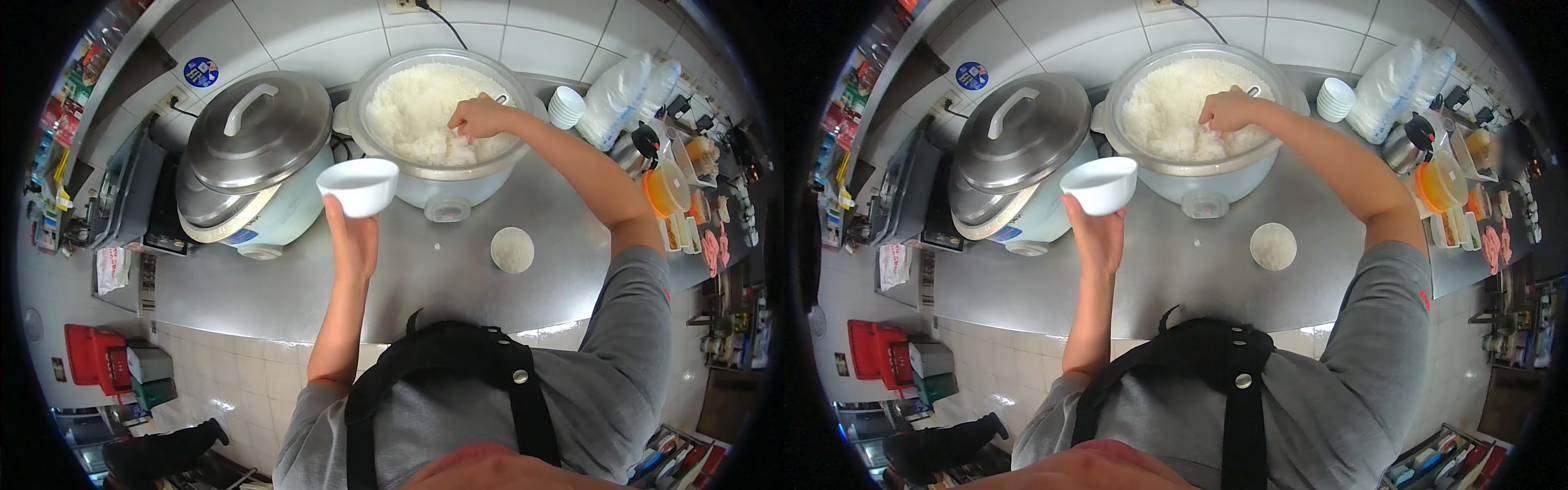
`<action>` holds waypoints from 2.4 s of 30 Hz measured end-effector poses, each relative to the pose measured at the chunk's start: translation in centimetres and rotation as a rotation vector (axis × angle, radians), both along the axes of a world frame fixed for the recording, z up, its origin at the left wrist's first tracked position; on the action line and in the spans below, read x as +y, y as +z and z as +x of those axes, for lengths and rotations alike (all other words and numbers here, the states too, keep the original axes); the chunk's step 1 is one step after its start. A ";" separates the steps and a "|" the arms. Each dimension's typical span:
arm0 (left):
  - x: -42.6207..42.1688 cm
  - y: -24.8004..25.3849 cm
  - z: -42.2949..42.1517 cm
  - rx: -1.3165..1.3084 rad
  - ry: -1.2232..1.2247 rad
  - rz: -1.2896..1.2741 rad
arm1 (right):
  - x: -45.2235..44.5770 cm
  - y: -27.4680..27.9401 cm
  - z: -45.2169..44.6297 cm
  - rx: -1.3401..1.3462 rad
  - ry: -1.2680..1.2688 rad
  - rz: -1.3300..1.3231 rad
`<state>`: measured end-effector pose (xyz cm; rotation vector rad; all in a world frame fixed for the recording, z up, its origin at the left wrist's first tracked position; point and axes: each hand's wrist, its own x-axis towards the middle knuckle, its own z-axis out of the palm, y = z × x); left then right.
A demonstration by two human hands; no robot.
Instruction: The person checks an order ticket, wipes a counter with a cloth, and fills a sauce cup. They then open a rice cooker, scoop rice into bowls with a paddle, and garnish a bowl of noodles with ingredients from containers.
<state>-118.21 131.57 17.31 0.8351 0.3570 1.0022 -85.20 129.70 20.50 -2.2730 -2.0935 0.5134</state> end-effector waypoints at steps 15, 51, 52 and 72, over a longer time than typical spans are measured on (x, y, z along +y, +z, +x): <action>3.7 5.1 11.5 0.242 -0.402 -0.239 | 0.0 10.5 0.4 -0.265 -0.206 0.385; 6.1 3.9 8.5 -0.044 -0.323 -0.277 | 1.3 7.4 1.6 -0.481 -0.145 0.976; 5.9 4.2 8.1 -0.066 -0.282 -0.261 | 2.4 5.2 2.9 -0.594 -0.153 0.743; 4.8 6.5 4.5 -0.058 -0.145 -0.206 | 0.0 1.3 -0.4 -0.433 0.273 0.131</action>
